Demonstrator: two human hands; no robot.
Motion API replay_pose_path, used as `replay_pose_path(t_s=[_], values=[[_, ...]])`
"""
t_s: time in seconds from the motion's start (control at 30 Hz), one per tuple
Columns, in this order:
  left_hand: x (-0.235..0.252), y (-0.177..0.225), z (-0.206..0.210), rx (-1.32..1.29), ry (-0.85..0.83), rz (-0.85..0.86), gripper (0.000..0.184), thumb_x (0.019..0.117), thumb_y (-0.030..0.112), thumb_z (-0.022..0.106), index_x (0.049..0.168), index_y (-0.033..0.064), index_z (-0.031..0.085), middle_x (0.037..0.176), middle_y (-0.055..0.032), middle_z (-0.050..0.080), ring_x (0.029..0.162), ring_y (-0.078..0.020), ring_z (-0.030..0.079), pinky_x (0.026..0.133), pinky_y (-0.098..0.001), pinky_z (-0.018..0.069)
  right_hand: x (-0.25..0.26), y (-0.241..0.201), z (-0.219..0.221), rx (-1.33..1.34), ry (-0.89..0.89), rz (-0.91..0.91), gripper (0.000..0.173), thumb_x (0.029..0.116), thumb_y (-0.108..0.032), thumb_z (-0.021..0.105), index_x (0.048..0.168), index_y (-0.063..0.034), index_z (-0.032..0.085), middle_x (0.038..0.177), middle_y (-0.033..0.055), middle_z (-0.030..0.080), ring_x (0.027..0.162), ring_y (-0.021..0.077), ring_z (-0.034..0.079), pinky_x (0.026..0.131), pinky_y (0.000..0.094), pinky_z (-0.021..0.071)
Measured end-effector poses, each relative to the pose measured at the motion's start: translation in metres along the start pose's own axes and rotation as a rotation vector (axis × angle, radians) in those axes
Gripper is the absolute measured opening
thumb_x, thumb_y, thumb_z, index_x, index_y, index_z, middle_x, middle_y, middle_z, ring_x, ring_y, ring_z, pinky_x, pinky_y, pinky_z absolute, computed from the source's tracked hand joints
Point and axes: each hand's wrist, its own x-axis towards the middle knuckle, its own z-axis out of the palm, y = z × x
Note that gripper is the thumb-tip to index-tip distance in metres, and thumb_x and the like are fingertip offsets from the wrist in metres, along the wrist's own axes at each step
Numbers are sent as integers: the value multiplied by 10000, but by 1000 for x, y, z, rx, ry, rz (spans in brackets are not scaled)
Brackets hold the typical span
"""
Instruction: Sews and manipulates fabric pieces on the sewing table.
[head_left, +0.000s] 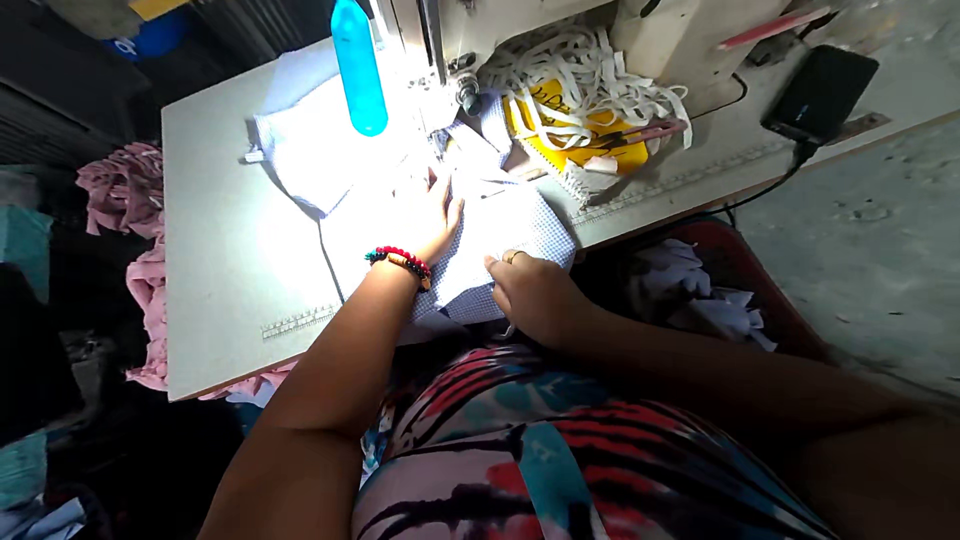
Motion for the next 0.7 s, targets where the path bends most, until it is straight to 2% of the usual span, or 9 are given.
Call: replay_pose_path(t_s=[0.07,0.13,0.17,0.27,0.37,0.43,0.5,0.6,0.7], values=[[4,-2,0,19,13,42,530,1073,372,379,1479,76,548,1402,-232,554,1312,-413,520,1105,-621,339,9,0,1,-15,3,-1,271,939,-15,617,1182,67,706,925,219,673,770,337,703,646,445,585],[-2,7,-3,26,-8,64,454,1084,296,415,1389,21,609,1364,-228,575,1211,-408,588,1004,-590,438,16,0,3,-29,30,-1,264,934,-9,610,1166,59,717,916,214,676,766,336,704,642,442,583],[-9,13,-3,7,-15,61,439,1080,278,434,1372,6,618,1367,-233,583,1209,-412,594,996,-580,452,19,0,4,-36,46,2,265,932,-6,605,1163,58,720,910,215,675,759,338,704,637,442,583],[-40,33,-10,-43,-82,-3,467,1074,286,453,1476,68,550,1494,-210,525,1346,-401,526,1105,-576,401,28,1,4,-45,29,35,243,944,-9,588,1141,59,713,903,221,672,760,349,703,634,457,579],[-60,34,-5,-49,-33,-26,482,1035,280,463,1499,188,550,1487,-191,537,1268,-417,571,994,-642,431,41,5,1,-51,-15,50,255,959,-22,577,1165,52,707,929,223,672,801,359,702,670,468,576],[-60,29,-3,-59,-48,-37,487,1044,311,431,1515,240,532,1507,-186,518,1322,-422,530,1008,-676,397,51,5,-2,-63,-62,60,252,979,-41,565,1170,53,699,962,224,672,847,362,704,709,471,578],[-53,20,-4,-66,-50,-7,484,1048,308,419,1510,228,538,1495,-199,526,1333,-421,524,1030,-655,402,60,6,-2,-81,-71,50,232,983,-43,556,1137,63,694,983,230,669,875,368,706,731,477,581],[-39,7,-3,-52,-25,47,479,1059,321,405,1503,212,549,1486,-205,533,1326,-409,536,1057,-633,396,73,6,-4,-98,-100,50,248,1001,-49,546,1166,69,689,1059,242,679,977,378,703,819,488,578],[-28,-6,-2,-101,-20,85,481,1059,314,401,1498,193,554,1490,-209,523,1376,-399,485,1103,-615,354,84,6,-3,-123,-80,28,217,1007,-52,544,1115,76,683,1034,236,676,979,377,701,816,488,573]])
